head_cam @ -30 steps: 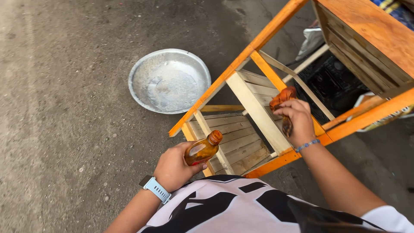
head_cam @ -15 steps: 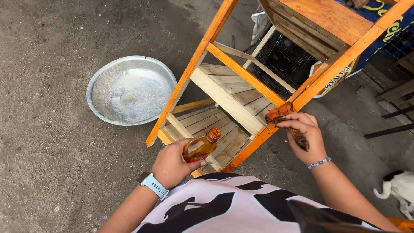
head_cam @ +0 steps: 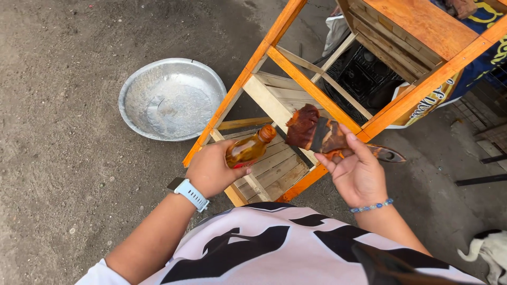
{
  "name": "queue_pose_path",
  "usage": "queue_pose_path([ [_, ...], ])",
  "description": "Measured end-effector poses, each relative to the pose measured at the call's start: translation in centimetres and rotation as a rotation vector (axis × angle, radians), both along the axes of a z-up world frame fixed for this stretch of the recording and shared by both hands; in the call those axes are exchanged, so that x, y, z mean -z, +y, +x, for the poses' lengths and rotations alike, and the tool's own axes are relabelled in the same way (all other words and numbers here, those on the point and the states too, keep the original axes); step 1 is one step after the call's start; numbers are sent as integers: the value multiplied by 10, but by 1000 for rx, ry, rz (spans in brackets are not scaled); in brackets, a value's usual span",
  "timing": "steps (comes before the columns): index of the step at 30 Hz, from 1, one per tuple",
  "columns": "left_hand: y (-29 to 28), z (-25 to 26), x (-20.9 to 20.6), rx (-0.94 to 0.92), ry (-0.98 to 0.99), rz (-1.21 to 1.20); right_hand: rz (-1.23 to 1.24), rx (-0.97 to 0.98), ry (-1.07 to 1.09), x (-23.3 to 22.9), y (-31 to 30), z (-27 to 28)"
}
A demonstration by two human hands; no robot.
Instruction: Apply wood stain to a wooden rack using a paintbrush and a bottle of stain.
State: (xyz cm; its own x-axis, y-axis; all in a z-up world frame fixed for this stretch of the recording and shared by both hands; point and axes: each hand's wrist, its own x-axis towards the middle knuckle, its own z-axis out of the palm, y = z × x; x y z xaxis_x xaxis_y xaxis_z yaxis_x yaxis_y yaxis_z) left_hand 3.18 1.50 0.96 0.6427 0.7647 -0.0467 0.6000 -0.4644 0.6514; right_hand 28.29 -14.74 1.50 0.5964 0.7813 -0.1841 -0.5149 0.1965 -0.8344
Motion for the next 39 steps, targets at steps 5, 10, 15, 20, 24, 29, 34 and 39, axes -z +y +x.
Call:
queue_pose_path([
  [5, 5, 5, -10, 6, 74, 121, -23, -75, 81, -5, 13, -18],
  [10, -2, 5, -29, -17, 207, 61, -7, -139, 41, -10, 13, -21],
  [15, 1, 11, -31, -5, 287, 130, -13, -165, -24, -8, 10, -21],
  [20, 8, 30, -53, 114, 605, 177, -35, -191, -120, 0, 8, -22],
  [24, 16, 45, -62, 193, 726, 270, -50, -187, -105, 15, 8, -21],
  [29, 22, 58, -74, 298, 960, 262, -118, -170, -15, 27, 11, -22],
  [34, 23, 60, -80, 323, 1044, 211, -127, -255, 64, 36, 14, -20],
  [39, 29, 65, -87, 448, 1130, 284, -107, -266, 191, 50, 19, -20],
])
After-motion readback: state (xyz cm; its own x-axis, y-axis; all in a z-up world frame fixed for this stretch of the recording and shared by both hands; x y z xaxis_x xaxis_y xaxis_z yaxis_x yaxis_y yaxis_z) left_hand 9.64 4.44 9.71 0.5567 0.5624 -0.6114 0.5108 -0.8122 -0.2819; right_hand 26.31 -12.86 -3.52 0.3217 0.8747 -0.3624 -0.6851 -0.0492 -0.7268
